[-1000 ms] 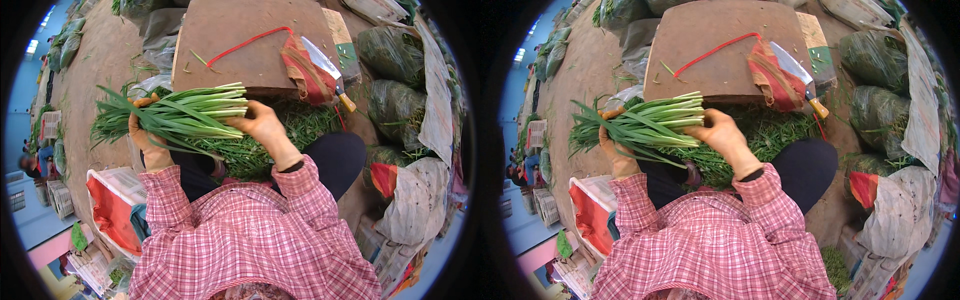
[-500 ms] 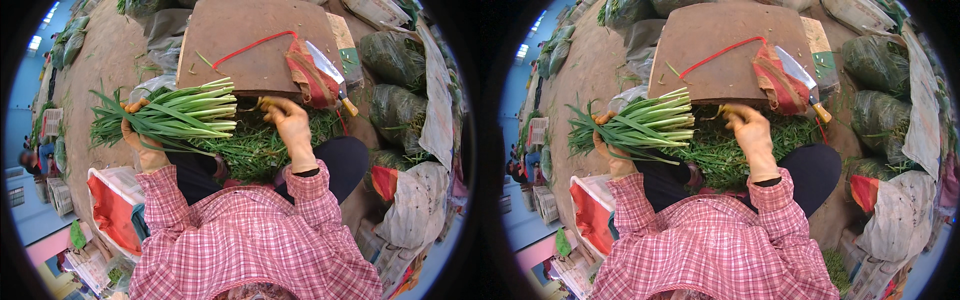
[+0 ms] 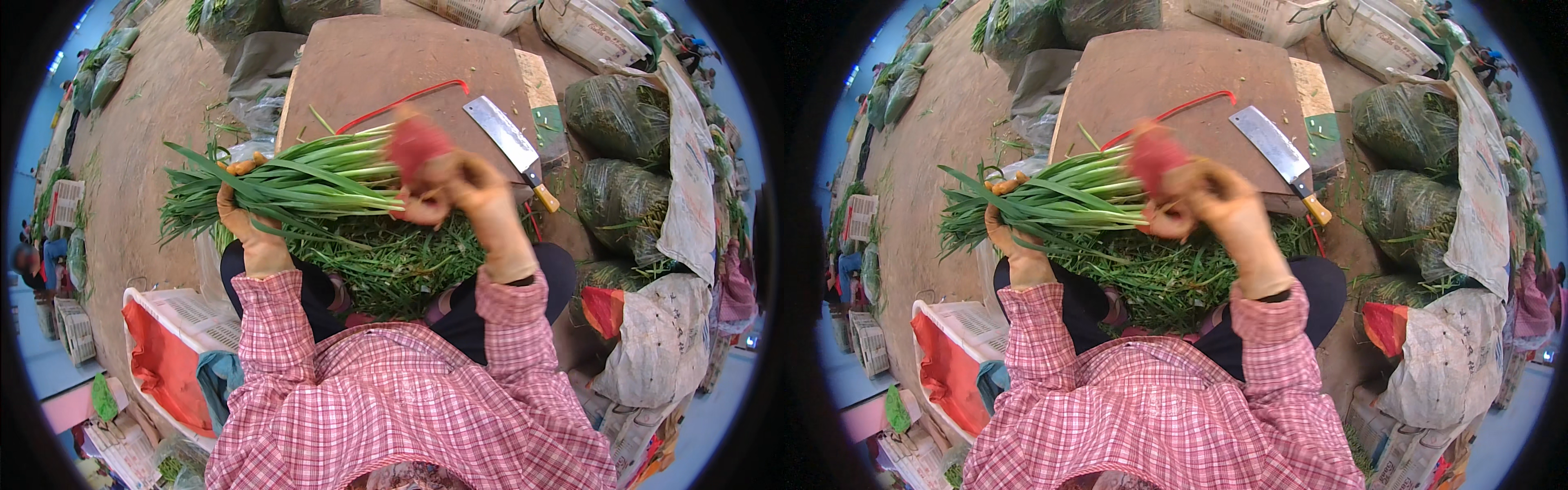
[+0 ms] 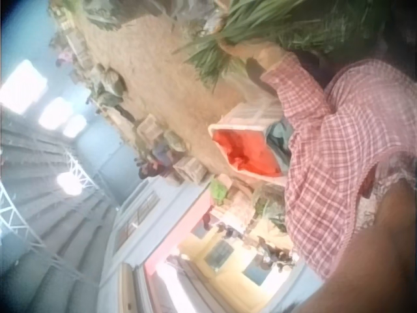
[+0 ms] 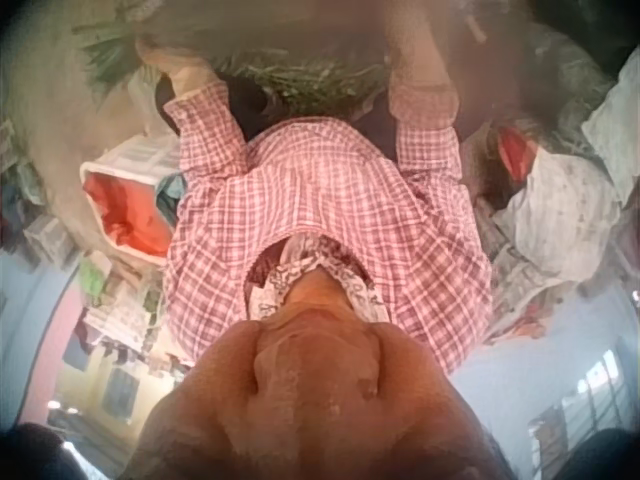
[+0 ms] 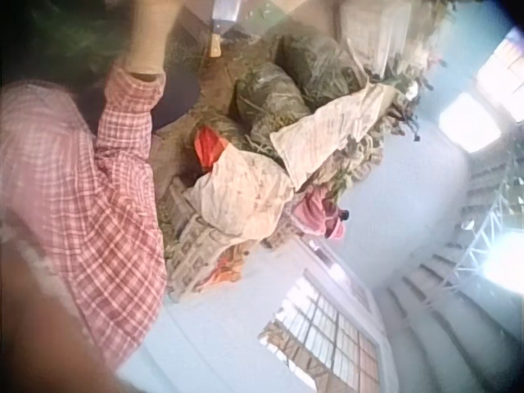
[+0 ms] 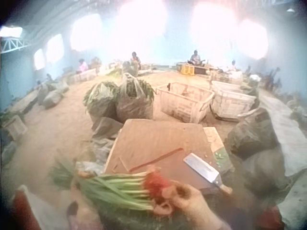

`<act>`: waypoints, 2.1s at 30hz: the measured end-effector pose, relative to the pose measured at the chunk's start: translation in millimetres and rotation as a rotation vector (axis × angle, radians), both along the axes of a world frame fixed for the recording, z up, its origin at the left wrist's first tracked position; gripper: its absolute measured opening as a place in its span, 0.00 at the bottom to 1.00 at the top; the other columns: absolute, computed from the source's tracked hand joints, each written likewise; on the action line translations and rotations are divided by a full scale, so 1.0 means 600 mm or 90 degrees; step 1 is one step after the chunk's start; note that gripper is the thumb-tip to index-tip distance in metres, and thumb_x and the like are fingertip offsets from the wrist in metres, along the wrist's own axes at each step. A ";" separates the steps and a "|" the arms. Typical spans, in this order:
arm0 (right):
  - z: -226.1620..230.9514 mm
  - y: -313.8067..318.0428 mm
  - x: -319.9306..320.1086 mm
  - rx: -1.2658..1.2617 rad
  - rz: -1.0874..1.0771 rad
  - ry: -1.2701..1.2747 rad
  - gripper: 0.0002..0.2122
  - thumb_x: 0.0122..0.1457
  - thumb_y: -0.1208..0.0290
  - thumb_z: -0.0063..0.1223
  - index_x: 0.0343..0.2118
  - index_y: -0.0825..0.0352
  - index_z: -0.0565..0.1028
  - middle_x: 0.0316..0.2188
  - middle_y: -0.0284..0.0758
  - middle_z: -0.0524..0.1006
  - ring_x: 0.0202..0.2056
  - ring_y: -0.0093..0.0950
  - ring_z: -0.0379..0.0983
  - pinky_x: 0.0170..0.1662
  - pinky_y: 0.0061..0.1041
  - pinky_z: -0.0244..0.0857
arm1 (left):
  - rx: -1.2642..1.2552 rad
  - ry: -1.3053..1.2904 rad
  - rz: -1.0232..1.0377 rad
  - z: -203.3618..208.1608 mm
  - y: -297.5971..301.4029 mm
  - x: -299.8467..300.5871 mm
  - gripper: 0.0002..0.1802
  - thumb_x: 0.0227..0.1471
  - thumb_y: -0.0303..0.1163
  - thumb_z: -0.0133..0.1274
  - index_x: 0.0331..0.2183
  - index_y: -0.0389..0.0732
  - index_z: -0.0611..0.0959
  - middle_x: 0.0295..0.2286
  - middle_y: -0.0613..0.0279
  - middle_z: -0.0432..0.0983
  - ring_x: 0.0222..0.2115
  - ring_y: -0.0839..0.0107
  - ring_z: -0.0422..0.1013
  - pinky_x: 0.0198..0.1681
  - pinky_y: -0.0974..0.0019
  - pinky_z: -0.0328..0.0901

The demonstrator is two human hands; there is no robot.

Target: The person bundles green onions by hand, wipes the roots with a red cloth, and secures the bundles with a red ribbon before placing them into a plastic bag.

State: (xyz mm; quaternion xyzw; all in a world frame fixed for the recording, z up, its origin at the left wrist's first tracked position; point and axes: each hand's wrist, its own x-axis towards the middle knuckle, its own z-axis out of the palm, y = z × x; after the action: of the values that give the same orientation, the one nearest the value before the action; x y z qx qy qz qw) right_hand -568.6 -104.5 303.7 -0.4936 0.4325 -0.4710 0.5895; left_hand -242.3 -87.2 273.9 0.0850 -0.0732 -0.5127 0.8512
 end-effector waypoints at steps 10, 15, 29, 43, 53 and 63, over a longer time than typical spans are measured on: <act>-0.030 0.007 0.048 0.078 -0.010 0.026 0.11 0.59 0.71 0.55 0.41 0.71 0.73 0.29 0.38 0.77 0.22 0.23 0.74 0.20 0.22 0.69 | 0.130 -0.178 -0.021 -0.011 0.006 -0.037 0.12 0.50 0.31 0.54 0.38 0.39 0.78 0.29 0.62 0.76 0.35 0.61 0.74 0.47 0.53 0.68; -0.044 -0.007 -0.004 0.088 -0.070 -0.168 0.19 0.54 0.76 0.60 0.49 0.69 0.70 0.40 0.42 0.78 0.36 0.33 0.78 0.32 0.32 0.76 | -0.063 0.059 -0.051 0.002 -0.001 -0.022 0.11 0.49 0.29 0.55 0.37 0.38 0.77 0.28 0.61 0.75 0.35 0.60 0.73 0.49 0.55 0.67; -0.031 -0.028 0.050 -0.042 -0.040 0.171 0.21 0.46 0.79 0.64 0.45 0.63 0.71 0.38 0.28 0.73 0.39 0.21 0.70 0.42 0.24 0.67 | -0.036 0.009 -0.095 0.028 -0.004 -0.026 0.06 0.49 0.26 0.54 0.32 0.37 0.76 0.26 0.60 0.75 0.32 0.66 0.72 0.49 0.59 0.65; -0.016 -0.039 -0.019 0.196 -0.079 0.064 0.16 0.57 0.70 0.60 0.46 0.69 0.73 0.30 0.33 0.77 0.30 0.25 0.74 0.33 0.24 0.68 | -0.006 0.019 -0.026 0.006 0.004 0.001 0.06 0.49 0.24 0.52 0.33 0.38 0.80 0.27 0.60 0.77 0.31 0.65 0.74 0.47 0.55 0.67; 0.026 -0.036 0.065 0.232 0.126 0.458 0.20 0.48 0.72 0.65 0.45 0.71 0.74 0.38 0.37 0.79 0.40 0.24 0.75 0.43 0.24 0.69 | 0.008 0.060 -0.036 -0.002 0.011 -0.020 0.10 0.49 0.23 0.49 0.36 0.38 0.80 0.29 0.63 0.74 0.31 0.66 0.71 0.49 0.58 0.66; -0.017 -0.011 0.058 0.174 0.116 -0.068 0.13 0.57 0.75 0.56 0.46 0.67 0.72 0.36 0.36 0.78 0.31 0.27 0.78 0.28 0.26 0.74 | -0.014 0.082 -0.031 0.006 0.007 -0.020 0.08 0.49 0.23 0.54 0.35 0.39 0.80 0.27 0.64 0.75 0.30 0.68 0.73 0.48 0.56 0.67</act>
State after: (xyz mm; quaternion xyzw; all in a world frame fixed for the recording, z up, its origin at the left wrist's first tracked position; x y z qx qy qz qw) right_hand -534.0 -111.2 293.5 -0.4204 0.4139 -0.3776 0.7137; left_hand -254.2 -83.1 277.2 0.0407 -0.0260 -0.5371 0.8421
